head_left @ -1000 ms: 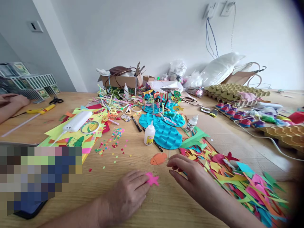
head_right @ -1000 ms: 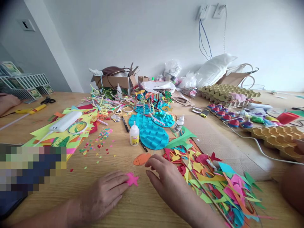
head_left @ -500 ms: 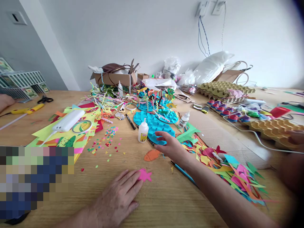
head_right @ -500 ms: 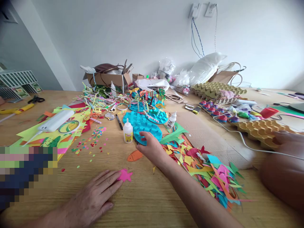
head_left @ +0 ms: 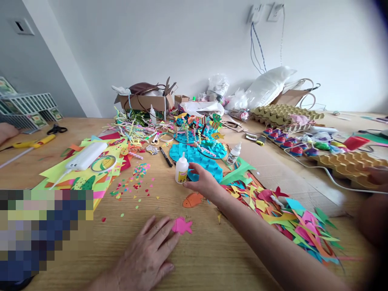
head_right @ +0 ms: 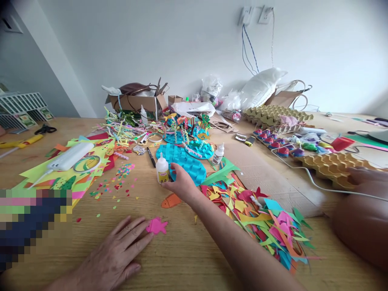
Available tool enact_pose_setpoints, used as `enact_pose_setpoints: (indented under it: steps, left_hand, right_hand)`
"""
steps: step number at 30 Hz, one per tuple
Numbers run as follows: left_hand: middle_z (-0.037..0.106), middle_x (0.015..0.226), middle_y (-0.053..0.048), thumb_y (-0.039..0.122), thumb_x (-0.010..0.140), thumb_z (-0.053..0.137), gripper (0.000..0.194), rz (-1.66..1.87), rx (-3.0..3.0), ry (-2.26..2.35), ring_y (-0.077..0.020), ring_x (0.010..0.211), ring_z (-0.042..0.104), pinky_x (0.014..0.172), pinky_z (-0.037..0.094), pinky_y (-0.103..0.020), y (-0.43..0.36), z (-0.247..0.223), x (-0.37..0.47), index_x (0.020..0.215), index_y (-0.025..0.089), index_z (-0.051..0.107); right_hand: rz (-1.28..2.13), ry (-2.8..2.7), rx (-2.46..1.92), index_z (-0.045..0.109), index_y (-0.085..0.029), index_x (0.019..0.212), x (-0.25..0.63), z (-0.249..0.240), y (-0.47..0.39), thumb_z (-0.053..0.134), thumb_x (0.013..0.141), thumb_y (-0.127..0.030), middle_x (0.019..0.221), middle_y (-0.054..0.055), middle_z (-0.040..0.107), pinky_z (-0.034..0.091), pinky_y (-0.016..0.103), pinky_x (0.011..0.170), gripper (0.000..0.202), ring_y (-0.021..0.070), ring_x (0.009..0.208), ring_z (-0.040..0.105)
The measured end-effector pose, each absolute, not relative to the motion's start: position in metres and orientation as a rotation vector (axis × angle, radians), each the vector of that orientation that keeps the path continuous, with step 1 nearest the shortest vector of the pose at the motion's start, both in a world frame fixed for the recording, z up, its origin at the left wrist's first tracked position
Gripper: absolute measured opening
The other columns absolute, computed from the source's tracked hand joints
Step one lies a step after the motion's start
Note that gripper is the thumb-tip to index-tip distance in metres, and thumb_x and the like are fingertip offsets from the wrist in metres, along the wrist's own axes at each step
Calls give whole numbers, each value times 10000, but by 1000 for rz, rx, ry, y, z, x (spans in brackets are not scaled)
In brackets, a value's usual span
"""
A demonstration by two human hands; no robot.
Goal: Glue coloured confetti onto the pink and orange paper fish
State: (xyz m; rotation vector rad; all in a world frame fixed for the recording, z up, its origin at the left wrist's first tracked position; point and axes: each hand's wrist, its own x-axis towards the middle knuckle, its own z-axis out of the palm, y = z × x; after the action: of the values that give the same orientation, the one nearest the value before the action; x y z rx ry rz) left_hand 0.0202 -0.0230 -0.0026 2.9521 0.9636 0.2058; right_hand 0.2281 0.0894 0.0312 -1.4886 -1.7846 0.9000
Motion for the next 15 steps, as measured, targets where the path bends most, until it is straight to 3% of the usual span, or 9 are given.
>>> enact_pose_setpoints:
  steps: [9,15]
  left_hand:
    - [360,1362,-103,228,714,618,681,142,2950,999,-304,1213,351,949,357,-476,-25,-6,20,1319,225,308]
    - [327,1381,-101,219,790,522,647,388,2765,980,-281,1237,325,977,346,-436,-31,5,16,1358,222,213]
  right_hand:
    - [811,-1818,-1517,501,-151,1021,211,20,102,641,630,-258,958,66,616,424,284,681,429,197,842,566]
    - [612,-1876,-1537,521,-169,899,212,36,101,613,661,-315,846,38,621,380,257,604,294,183,750,558]
